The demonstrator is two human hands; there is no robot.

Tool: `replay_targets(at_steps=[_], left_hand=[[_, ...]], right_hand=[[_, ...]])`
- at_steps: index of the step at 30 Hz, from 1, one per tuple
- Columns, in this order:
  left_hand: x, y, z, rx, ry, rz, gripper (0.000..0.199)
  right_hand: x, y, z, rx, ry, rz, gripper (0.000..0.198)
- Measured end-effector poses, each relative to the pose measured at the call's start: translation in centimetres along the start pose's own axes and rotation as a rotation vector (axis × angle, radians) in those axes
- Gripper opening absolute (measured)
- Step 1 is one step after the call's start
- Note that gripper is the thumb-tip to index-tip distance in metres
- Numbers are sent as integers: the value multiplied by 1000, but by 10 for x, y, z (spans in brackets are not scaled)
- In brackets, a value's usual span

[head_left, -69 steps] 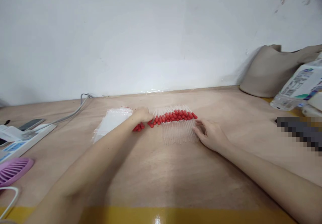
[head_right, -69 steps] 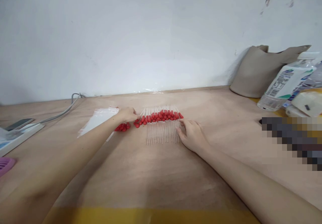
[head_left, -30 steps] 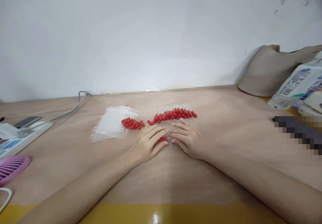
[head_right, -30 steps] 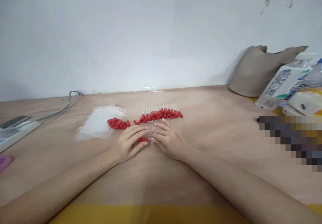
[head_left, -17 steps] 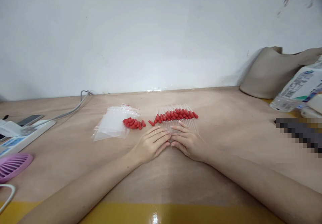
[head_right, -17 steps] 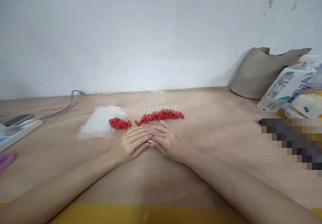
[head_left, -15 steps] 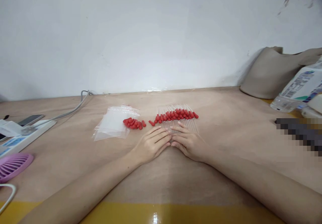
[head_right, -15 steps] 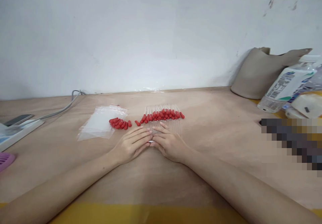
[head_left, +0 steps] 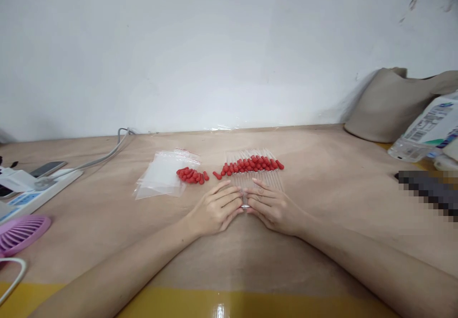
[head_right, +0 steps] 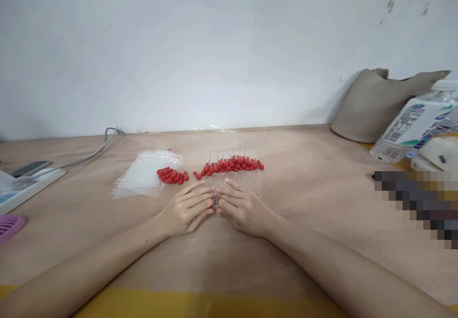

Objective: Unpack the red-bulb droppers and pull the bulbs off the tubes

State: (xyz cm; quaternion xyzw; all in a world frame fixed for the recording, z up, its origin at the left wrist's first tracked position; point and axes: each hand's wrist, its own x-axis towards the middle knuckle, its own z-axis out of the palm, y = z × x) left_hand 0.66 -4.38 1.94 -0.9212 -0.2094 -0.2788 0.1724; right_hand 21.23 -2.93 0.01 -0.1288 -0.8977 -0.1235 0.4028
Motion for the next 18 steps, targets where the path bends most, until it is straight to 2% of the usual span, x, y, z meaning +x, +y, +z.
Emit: replay_targets(at_steps=[6,18], left_hand=[[-3,1,-2,-33,-17,-36,14],[-7,0,-3,-43,-15,-24,13]], right_hand=[[-1,-1,-4,-57,-1,-33,12],[-4,-3,-14,-113,-27,-70,12]])
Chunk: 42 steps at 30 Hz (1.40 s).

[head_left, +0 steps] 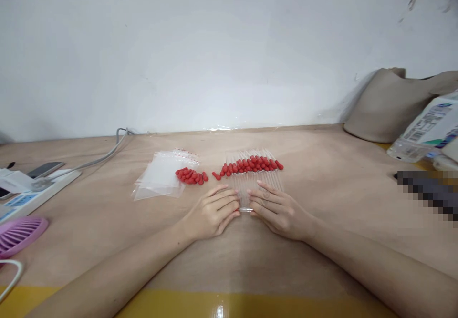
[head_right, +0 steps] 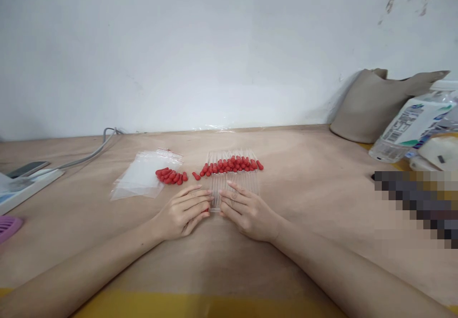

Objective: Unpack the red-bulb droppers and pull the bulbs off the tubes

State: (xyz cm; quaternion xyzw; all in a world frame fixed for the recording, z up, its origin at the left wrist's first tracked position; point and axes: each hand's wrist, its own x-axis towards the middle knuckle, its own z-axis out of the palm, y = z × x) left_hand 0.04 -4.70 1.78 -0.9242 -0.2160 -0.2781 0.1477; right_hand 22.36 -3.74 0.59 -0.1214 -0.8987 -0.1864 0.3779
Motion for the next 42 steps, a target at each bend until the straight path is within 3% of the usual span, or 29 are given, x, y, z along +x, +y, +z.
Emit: replay_targets(at_steps=[9,13,17,25,32,42], left_hand=[[-10,-8,-3,11,68,-11,12],[-25,-29,-9,107,136,-144,17],[-25,-43,-17,199,145,-314,29],[5,-64,-38,169,-39,-532,27],[15,-79,-21,356,-322,-549,13],[13,-73,-15,405,-354,-571,28]], right_hand=[[-9,6,-13,45,33,2,22],[-21,24,-20,-13,73,320,23],[-26,33,-19,-163,-25,557,22],[-31,45,-26,-202,-136,849,29],[-30,46,-29,-314,-280,987,22],[-32,44,-25,-204,-297,1069,24]])
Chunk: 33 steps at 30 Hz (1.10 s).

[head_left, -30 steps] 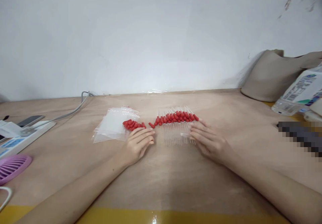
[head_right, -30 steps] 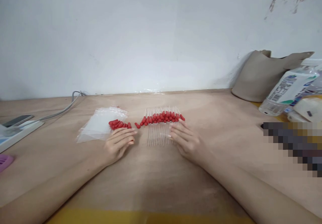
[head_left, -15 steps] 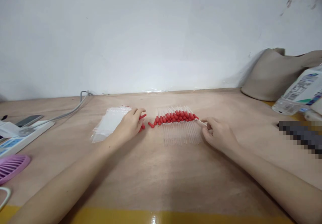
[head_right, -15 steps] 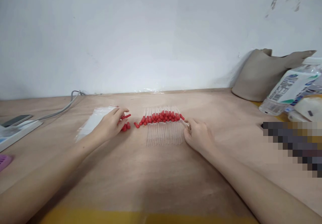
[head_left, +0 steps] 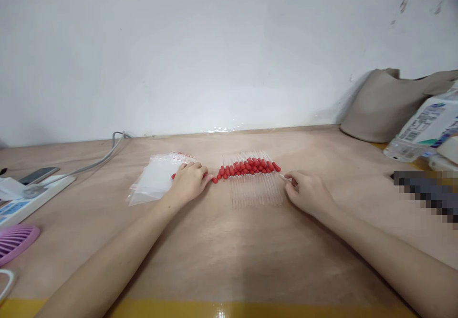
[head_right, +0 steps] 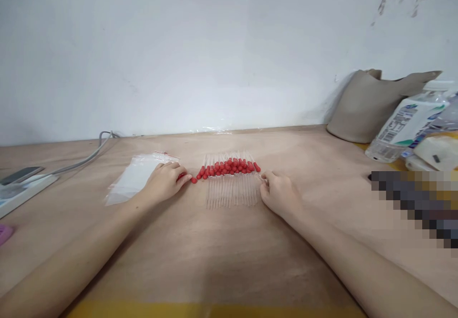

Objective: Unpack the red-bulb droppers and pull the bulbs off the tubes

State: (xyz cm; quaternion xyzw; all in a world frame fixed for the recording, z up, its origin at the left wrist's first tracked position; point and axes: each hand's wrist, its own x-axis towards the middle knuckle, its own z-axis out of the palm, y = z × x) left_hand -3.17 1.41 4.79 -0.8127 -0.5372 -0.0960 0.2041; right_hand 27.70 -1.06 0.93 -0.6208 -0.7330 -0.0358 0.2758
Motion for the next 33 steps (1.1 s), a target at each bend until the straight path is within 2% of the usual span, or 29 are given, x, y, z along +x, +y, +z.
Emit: replay_targets(at_steps=[5,8,12,16,19,22,28,33], left_hand=[[-1,2,3,-110,89,79,29],[-1,6,7,-152,56,133,26],[-2,10,8,-122,-31,78,22],[-2,9,4,-125,-57,51,16],[-2,9,-1,-162,-38,28,13],[-2,9,-4,-207,3,4,18],[7,15,-2,-282,47,-76,15],[25,15,0,-315,-93,-107,24]], right_hand=[[-1,-2,5,67,-27,-49,28],[-2,-5,6,64,-33,-57,27],[-2,-5,8,52,-36,-68,28],[-2,-4,9,48,-40,-70,27],[-2,-3,10,58,-42,-57,24],[-1,-3,10,86,-42,-42,23],[1,-5,10,142,-73,39,25],[3,-3,12,223,-157,112,25]])
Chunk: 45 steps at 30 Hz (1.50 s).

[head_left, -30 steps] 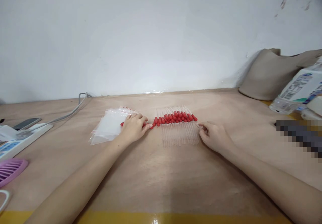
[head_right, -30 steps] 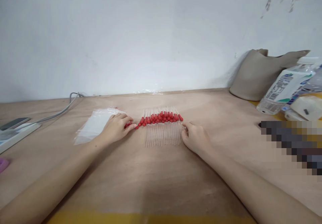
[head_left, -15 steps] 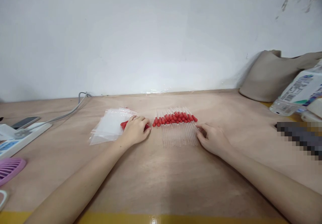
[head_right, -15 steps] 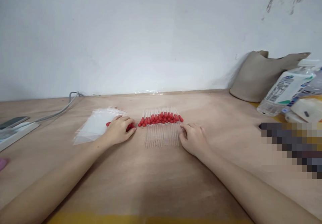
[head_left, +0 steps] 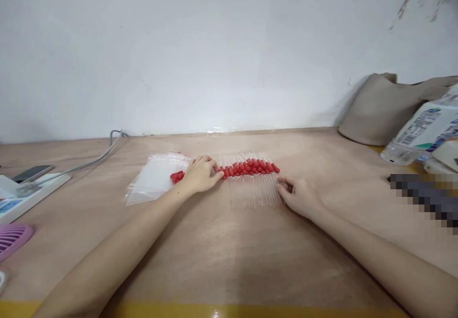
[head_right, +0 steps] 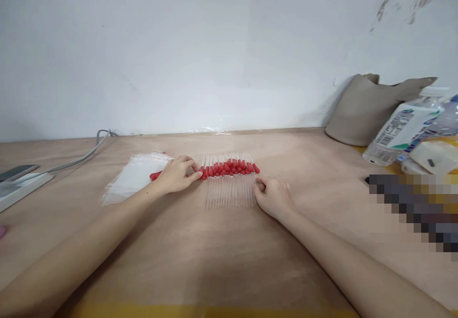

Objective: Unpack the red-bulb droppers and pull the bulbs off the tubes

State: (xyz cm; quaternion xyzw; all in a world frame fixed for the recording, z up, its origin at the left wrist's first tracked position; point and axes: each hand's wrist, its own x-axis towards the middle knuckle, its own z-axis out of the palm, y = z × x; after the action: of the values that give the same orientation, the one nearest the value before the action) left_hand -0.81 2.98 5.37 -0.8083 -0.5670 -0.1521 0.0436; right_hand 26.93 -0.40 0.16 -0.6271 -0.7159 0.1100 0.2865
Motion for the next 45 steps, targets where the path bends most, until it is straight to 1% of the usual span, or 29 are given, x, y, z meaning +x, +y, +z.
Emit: replay_targets(at_steps=[3,7,11,14,17,19,20,23,25,27,28,32,35,38,40,41,45], left_hand=[[6,-2,1,-28,-49,5,24],[8,-3,6,-48,-9,2,15],[8,2,11,-42,91,-68,14],[2,4,8,-47,221,-89,14],[-16,2,1,-78,376,23,10],[-34,-1,-2,-99,430,137,9],[-43,-2,-3,-112,434,200,9],[-65,-4,3,-162,425,391,11],[-73,-3,10,-198,435,477,13],[-76,0,16,-225,434,524,15],[-77,1,18,-234,429,540,16],[-76,4,20,-258,421,582,19],[-77,7,16,-280,396,573,22],[-76,16,13,-311,339,531,40],[-73,23,15,-319,305,546,49],[-72,26,17,-315,298,569,48],[-68,32,25,-273,357,647,21]], right_hand=[[0,0,0,4,-7,15,25],[1,0,-1,-6,17,27,24],[1,2,0,-19,71,19,25],[1,4,1,-3,167,-44,27],[-1,4,1,57,292,-185,28],[-4,0,0,103,333,-321,29],[-5,-3,0,116,342,-401,30],[-11,-15,0,77,330,-658,38],[-15,-23,1,16,285,-809,45],[-17,-30,4,-43,238,-908,46],[-18,-33,5,-64,225,-935,44],[-19,-42,14,-84,214,-938,26],[-17,-46,19,-52,191,-931,15],[-17,-48,21,-23,180,-921,14],[-18,-49,22,-8,186,-924,14],[-19,-50,22,0,190,-929,14],[-22,-54,21,30,184,-945,14]])
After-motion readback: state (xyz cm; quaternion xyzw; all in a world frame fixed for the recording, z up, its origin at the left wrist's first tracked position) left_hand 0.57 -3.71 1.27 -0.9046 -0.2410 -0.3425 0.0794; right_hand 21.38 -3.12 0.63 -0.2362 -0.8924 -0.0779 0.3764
